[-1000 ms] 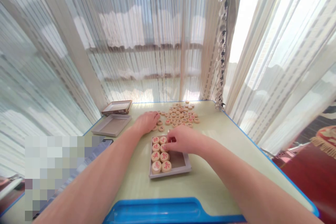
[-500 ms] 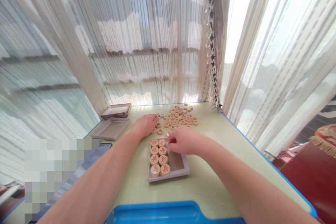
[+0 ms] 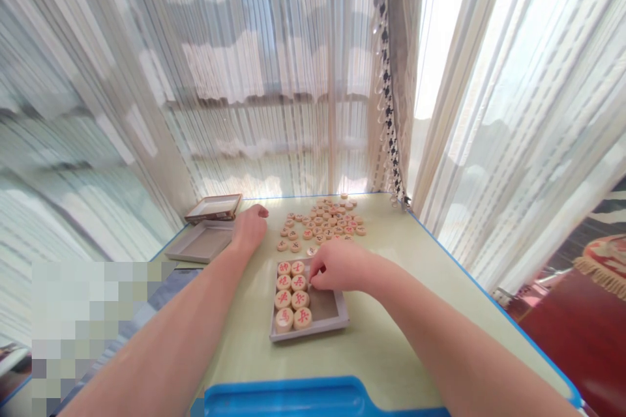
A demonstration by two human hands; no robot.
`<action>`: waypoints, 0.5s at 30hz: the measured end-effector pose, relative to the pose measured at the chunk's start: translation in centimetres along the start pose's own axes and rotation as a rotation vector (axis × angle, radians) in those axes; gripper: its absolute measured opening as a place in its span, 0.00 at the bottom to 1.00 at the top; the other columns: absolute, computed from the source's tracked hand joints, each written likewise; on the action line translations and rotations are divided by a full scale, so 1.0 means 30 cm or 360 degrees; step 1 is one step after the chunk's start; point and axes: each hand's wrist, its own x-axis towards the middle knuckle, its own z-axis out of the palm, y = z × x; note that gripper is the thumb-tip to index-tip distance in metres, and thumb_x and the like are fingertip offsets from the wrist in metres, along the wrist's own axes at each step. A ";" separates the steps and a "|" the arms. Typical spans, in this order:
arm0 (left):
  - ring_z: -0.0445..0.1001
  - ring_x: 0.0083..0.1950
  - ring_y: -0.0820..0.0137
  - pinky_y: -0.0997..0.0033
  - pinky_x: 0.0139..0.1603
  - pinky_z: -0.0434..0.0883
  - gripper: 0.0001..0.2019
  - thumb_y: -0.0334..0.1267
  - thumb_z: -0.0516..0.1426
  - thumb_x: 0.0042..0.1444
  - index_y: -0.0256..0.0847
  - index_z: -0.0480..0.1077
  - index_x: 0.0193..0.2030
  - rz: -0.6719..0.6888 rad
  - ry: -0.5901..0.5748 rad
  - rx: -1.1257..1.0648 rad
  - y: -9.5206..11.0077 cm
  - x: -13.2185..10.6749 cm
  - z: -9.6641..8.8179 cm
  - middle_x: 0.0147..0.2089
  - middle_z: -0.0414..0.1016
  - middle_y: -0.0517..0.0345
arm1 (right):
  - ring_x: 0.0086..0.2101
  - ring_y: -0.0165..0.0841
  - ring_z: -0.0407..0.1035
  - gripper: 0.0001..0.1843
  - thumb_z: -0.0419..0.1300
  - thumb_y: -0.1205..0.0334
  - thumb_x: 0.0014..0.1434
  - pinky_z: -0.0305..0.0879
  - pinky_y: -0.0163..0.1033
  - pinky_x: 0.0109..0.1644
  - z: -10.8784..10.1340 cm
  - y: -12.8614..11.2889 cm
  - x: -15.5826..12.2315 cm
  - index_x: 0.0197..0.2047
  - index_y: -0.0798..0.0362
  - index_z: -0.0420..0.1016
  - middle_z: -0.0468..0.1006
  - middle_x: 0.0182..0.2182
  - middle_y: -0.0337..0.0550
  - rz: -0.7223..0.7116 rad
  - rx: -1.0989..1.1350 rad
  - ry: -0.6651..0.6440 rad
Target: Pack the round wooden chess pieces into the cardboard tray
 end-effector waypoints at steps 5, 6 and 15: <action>0.70 0.49 0.65 0.67 0.49 0.66 0.20 0.22 0.45 0.47 0.38 0.69 0.43 0.0133 -0.0004 0.0034 0.009 -0.003 0.008 0.45 0.75 0.52 | 0.28 0.30 0.67 0.12 0.53 0.64 0.48 0.59 0.33 0.30 -0.008 0.020 0.015 0.31 0.47 0.78 0.77 0.27 0.36 0.0019 -0.0004 0.0210; 0.71 0.49 0.66 0.68 0.50 0.65 0.21 0.22 0.44 0.47 0.39 0.69 0.44 0.0191 -0.0045 0.0032 0.013 -0.004 0.014 0.46 0.74 0.53 | 0.30 0.31 0.68 0.13 0.52 0.63 0.50 0.60 0.34 0.32 -0.007 0.029 0.022 0.33 0.47 0.78 0.77 0.30 0.37 0.0039 -0.0010 0.0323; 0.59 0.61 0.70 0.71 0.61 0.56 0.23 0.40 0.37 0.62 0.37 0.62 0.57 0.0477 -0.0375 -0.0005 0.045 -0.005 0.076 0.60 0.62 0.53 | 0.40 0.37 0.65 0.14 0.51 0.57 0.56 0.59 0.40 0.45 0.016 0.100 0.058 0.35 0.51 0.78 0.76 0.35 0.44 -0.0172 -0.0136 0.0516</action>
